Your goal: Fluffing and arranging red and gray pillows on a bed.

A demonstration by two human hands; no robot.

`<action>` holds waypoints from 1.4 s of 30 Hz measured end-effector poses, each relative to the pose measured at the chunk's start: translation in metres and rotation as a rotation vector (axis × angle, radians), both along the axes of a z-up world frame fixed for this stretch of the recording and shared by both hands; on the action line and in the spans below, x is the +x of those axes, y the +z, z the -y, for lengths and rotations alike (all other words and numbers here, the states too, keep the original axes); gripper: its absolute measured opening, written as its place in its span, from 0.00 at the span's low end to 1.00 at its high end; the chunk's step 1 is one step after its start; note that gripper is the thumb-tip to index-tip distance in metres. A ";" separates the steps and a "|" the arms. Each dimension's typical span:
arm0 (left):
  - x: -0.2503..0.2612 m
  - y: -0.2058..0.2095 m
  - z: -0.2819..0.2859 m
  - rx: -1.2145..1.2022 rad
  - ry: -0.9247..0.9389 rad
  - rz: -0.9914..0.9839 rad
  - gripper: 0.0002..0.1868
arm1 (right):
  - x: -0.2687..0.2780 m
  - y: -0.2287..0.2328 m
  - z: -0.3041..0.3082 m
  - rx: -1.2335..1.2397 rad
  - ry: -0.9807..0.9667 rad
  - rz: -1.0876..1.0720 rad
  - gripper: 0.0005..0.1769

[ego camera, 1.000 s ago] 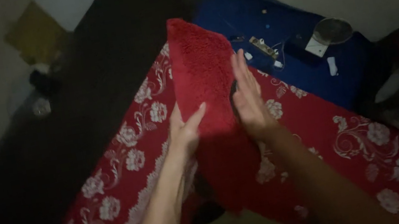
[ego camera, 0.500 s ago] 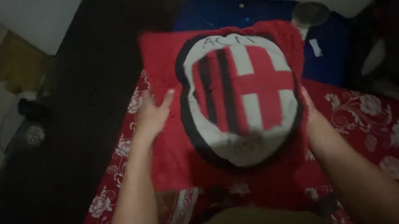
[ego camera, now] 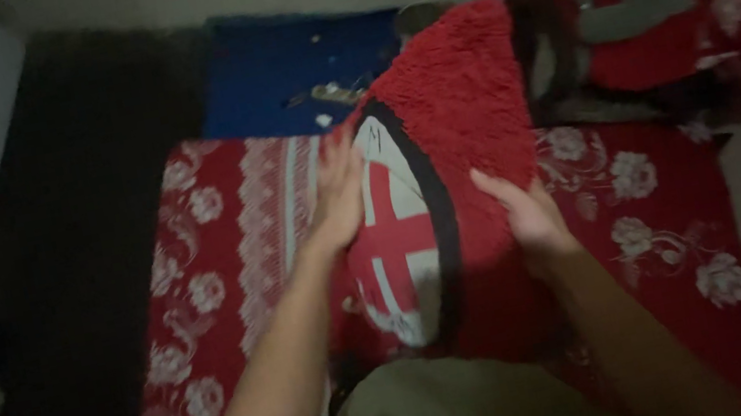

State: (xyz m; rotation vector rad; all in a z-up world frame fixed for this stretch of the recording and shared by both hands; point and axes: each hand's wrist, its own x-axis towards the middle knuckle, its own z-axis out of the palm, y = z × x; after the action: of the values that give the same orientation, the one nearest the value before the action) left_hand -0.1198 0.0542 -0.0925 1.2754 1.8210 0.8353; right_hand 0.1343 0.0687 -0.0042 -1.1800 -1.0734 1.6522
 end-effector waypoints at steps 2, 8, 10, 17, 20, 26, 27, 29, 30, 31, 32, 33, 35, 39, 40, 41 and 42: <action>-0.009 -0.059 -0.006 -0.061 -0.002 0.080 0.48 | 0.049 -0.028 -0.026 -0.174 -0.106 0.287 0.30; 0.052 0.003 -0.001 -0.350 0.212 0.940 0.63 | 0.151 -0.076 -0.078 -0.153 -0.035 -0.068 0.30; 0.075 -0.006 -0.014 -0.287 0.226 0.853 0.67 | 0.175 -0.084 -0.086 -0.097 -0.010 -0.221 0.31; 0.177 0.015 -0.058 -0.109 0.414 0.193 0.50 | 0.163 0.001 -0.078 0.601 -0.140 0.826 0.40; 0.224 0.066 -0.054 0.099 0.316 0.160 0.40 | 0.155 0.018 -0.079 0.953 0.084 0.839 0.40; 0.233 0.109 -0.062 0.292 0.336 0.336 0.30 | 0.216 -0.019 -0.138 0.850 0.193 0.853 0.43; 0.231 0.112 -0.064 0.308 0.341 0.345 0.30 | 0.228 -0.023 -0.149 0.786 0.189 0.848 0.43; 0.224 0.086 -0.069 0.201 0.454 0.309 0.33 | 0.244 -0.046 -0.170 0.645 0.147 0.658 0.48; 0.222 0.072 -0.071 0.094 0.545 0.273 0.37 | 0.253 -0.057 -0.181 0.494 0.084 0.478 0.52; 0.220 0.083 -0.066 0.091 0.566 0.278 0.37 | 0.256 -0.051 -0.179 0.495 0.106 0.479 0.52; 0.218 0.094 -0.061 0.117 0.522 0.463 0.40 | 0.259 -0.044 -0.178 0.071 0.073 0.192 0.54; 0.211 0.108 -0.058 0.156 0.464 0.635 0.44 | 0.256 -0.038 -0.178 -0.348 0.035 -0.103 0.56; 0.195 0.090 -0.060 0.156 0.492 0.603 0.47 | 0.256 -0.038 -0.178 -0.249 0.180 -0.214 0.55; 0.156 0.061 -0.070 -0.195 0.649 0.218 0.58 | 0.228 -0.050 -0.196 -0.263 0.114 -0.070 0.46; 0.161 0.070 -0.067 -0.205 0.643 0.219 0.58 | 0.213 -0.030 -0.185 -0.271 0.107 -0.066 0.46; 0.161 0.081 -0.069 -0.078 0.578 0.070 0.57 | 0.192 -0.010 -0.177 -0.124 0.011 0.018 0.42; 0.160 0.091 -0.069 0.050 0.513 -0.080 0.57 | 0.171 0.011 -0.170 0.023 -0.084 0.103 0.38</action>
State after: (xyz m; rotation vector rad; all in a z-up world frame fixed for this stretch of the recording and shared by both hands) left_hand 0.0406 0.1235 -0.0011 0.8849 2.2461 1.1170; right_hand 0.3052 0.2384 0.0064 -1.2897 -1.0884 1.5248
